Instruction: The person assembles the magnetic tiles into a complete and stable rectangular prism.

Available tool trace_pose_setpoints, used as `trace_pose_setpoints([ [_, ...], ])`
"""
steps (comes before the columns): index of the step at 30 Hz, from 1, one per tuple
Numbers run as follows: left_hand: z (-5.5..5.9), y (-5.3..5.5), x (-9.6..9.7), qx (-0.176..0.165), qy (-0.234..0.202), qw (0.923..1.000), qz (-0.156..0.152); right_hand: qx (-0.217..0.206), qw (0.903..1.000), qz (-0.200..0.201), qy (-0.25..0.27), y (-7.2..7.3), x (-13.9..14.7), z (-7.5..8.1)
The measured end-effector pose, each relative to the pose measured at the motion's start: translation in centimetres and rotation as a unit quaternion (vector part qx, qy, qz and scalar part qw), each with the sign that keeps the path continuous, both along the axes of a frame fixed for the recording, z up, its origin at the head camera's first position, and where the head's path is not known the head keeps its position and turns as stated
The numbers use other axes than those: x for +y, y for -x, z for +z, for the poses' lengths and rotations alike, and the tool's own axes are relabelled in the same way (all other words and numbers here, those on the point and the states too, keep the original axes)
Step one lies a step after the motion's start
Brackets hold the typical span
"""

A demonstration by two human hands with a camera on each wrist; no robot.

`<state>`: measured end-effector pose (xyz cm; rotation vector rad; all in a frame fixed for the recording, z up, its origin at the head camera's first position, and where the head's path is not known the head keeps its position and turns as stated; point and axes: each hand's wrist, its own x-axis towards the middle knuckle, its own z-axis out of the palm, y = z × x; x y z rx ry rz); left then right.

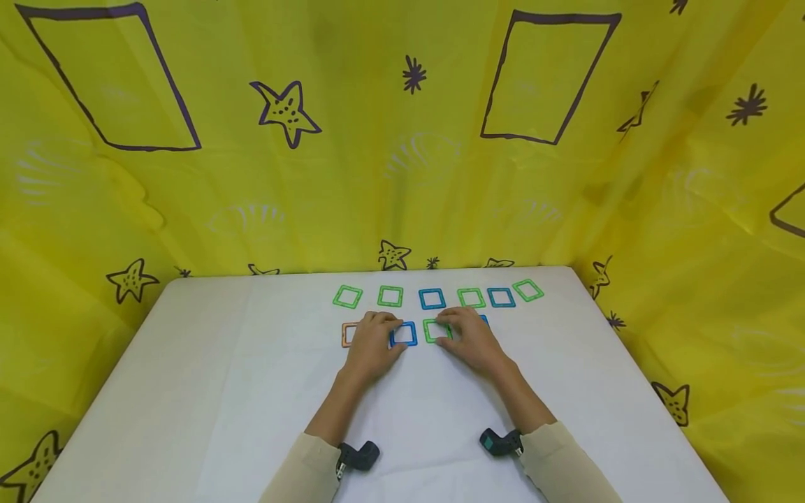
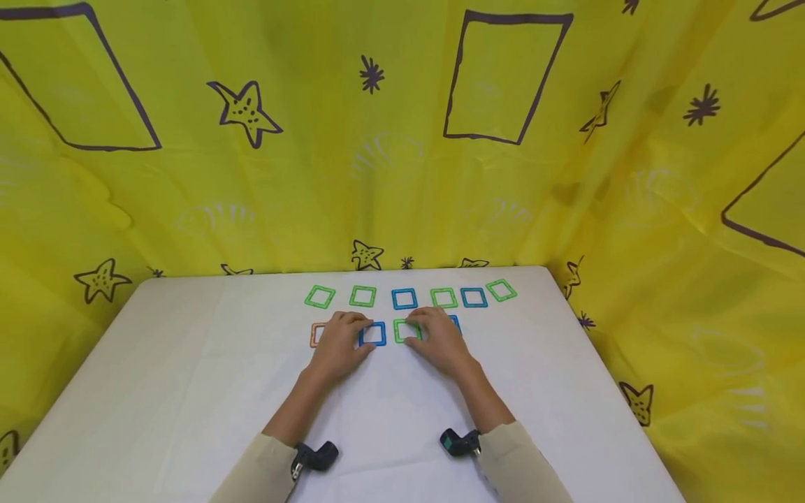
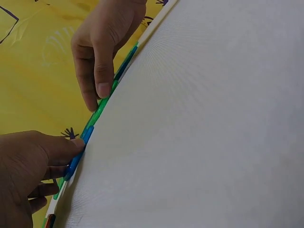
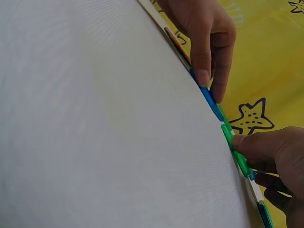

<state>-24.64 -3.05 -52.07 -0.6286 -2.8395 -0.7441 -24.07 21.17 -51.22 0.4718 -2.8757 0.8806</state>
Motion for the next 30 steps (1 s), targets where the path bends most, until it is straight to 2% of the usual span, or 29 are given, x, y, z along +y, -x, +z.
trace_pose_setpoints([
  [11, -0.03, 0.01, 0.14, -0.015, -0.011, 0.9997, -0.013, -0.005, 0.9999, 0.013, -0.009, 0.0, -0.16, 0.25],
  [20, 0.33, -0.34, 0.41, -0.041, -0.014, 0.9991, -0.003, -0.008, 0.9999, 0.013, -0.007, -0.15, -0.3, 0.33],
  [30, 0.12, -0.14, 0.39, -0.029, -0.008, 0.9995, -0.004, 0.008, 0.9997, 0.019, -0.009, -0.14, -0.6, 0.29],
])
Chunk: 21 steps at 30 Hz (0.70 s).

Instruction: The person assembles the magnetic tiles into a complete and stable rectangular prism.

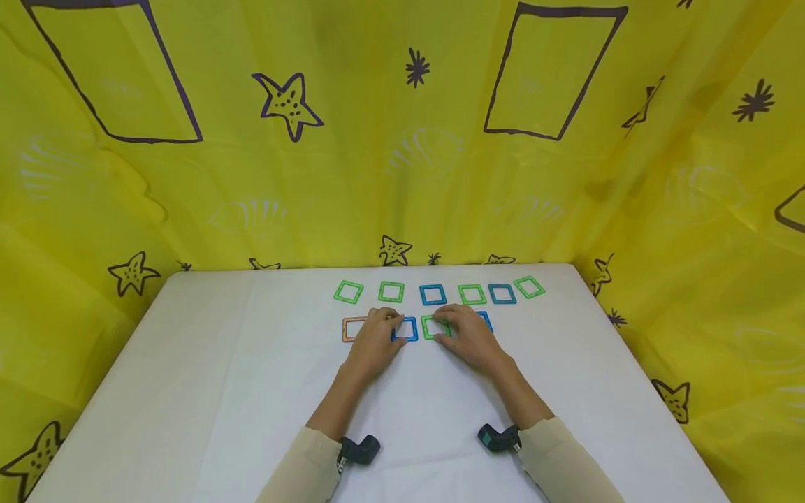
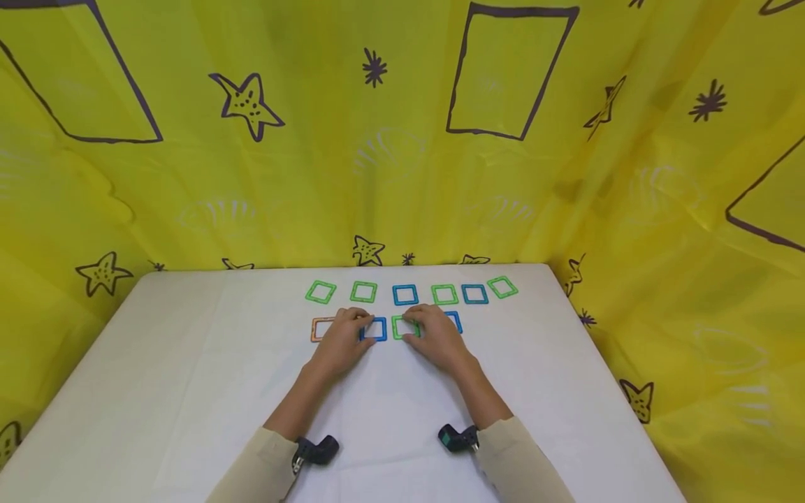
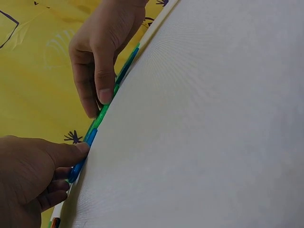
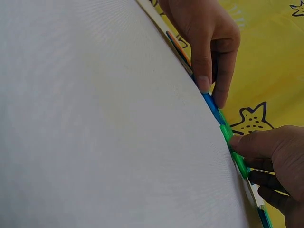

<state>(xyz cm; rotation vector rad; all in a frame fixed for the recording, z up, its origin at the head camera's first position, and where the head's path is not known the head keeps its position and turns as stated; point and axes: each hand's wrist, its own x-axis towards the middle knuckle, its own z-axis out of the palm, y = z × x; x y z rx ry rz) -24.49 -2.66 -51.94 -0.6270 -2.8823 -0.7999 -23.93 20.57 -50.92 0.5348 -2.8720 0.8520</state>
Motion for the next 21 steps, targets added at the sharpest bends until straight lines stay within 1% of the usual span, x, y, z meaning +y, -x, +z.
trace_pose_setpoints([
  [9, -0.13, 0.11, 0.03, 0.006, 0.007, 1.0, 0.0, -0.004, 0.9999, -0.013, 0.006, 0.15, -0.22, -0.23],
  [21, -0.21, 0.16, 0.08, 0.009, 0.008, 0.9999, 0.001, -0.009, 0.9998, -0.008, 0.014, 0.08, -0.56, -0.39],
])
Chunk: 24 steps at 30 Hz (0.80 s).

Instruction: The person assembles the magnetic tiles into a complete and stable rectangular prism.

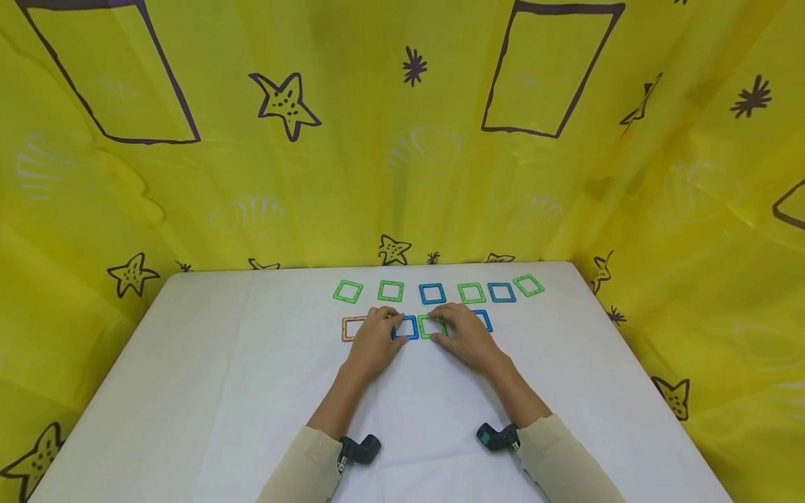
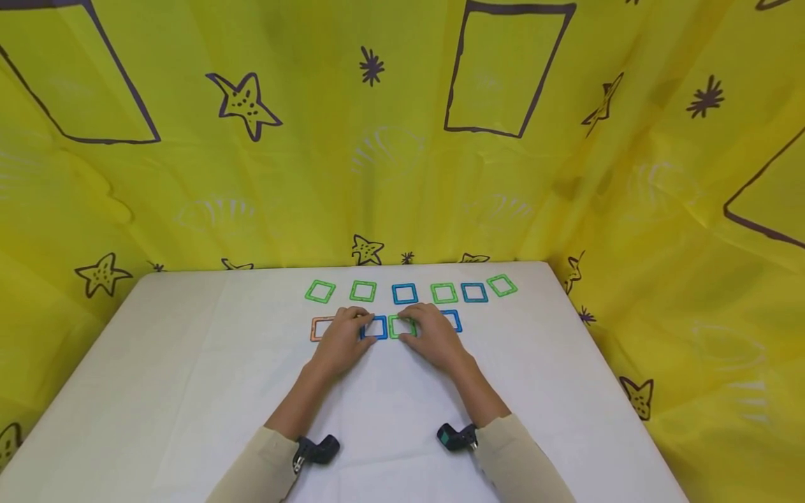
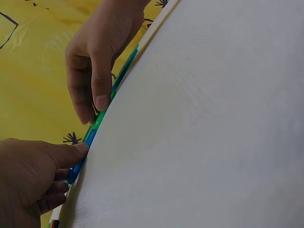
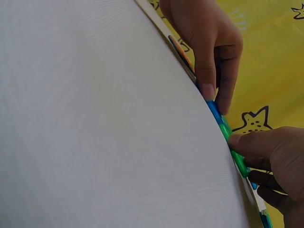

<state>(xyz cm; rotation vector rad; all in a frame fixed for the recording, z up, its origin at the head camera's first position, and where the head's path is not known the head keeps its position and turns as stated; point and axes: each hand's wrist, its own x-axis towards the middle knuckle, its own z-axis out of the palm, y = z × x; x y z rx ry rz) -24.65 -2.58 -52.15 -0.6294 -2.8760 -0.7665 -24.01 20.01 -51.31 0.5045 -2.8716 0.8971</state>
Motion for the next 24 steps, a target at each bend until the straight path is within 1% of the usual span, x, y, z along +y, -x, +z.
trace_pose_setpoints([
  [5, 0.07, -0.05, 0.09, 0.006, -0.003, 1.0, 0.0, 0.002, 1.0, 0.003, 0.002, -0.05, -0.18, 0.16],
  [12, 0.06, -0.2, 0.09, 0.006, -0.007, 1.0, -0.001, 0.005, 0.9999, 0.007, 0.006, -0.18, -0.16, -0.06],
  [18, 0.02, -0.23, 0.17, 0.001, -0.006, 1.0, 0.004, 0.007, 1.0, 0.007, 0.002, -0.13, -0.22, -0.29],
  [24, 0.18, -0.23, 0.23, -0.002, -0.006, 1.0, 0.006, 0.014, 0.9999, 0.007, 0.001, -0.11, -0.34, -0.13],
])
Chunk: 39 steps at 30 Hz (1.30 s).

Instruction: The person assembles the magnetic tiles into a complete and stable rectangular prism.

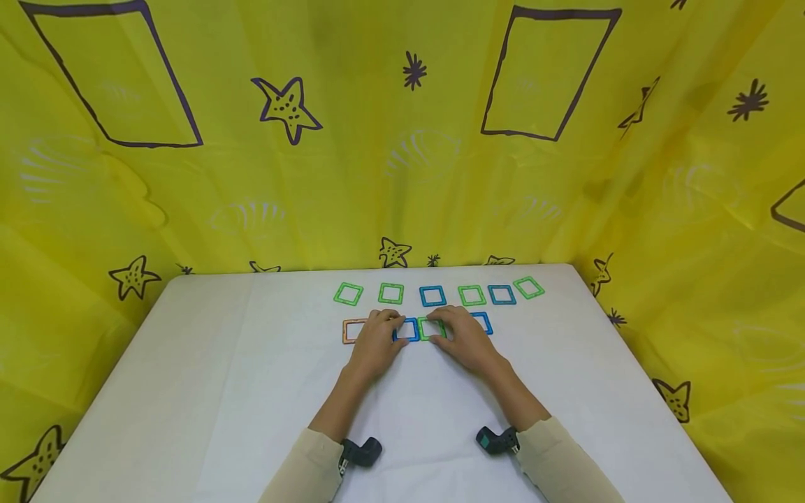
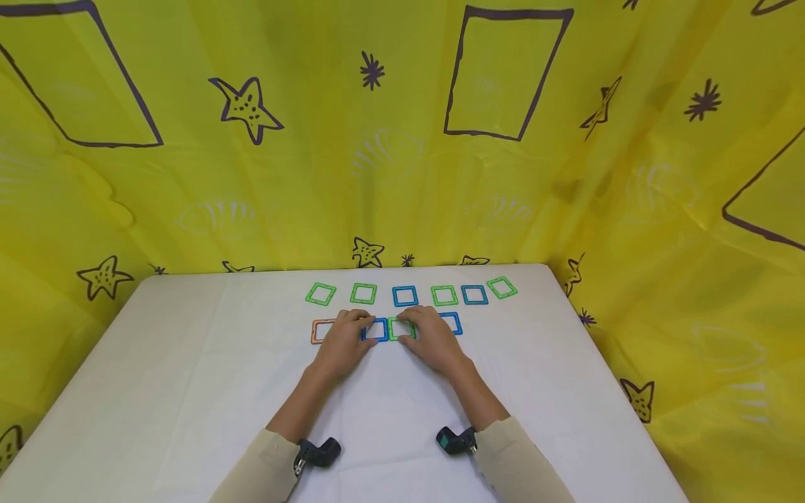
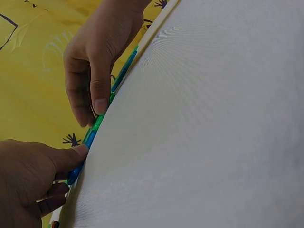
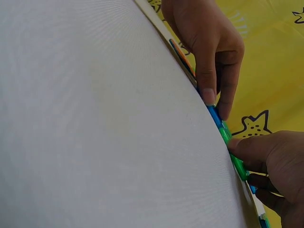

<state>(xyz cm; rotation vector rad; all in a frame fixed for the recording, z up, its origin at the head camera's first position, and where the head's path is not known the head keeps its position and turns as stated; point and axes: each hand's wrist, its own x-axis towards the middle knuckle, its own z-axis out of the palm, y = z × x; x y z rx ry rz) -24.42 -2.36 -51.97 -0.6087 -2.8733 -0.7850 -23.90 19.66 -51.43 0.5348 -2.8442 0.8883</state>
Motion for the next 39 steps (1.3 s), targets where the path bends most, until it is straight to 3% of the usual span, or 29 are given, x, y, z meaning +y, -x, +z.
trace_pose_setpoints([
  [39, 0.37, -0.52, -0.18, -0.037, -0.04, 0.9984, 0.018, -0.002, 1.0, -0.003, -0.006, -0.25, 0.05, -0.19],
])
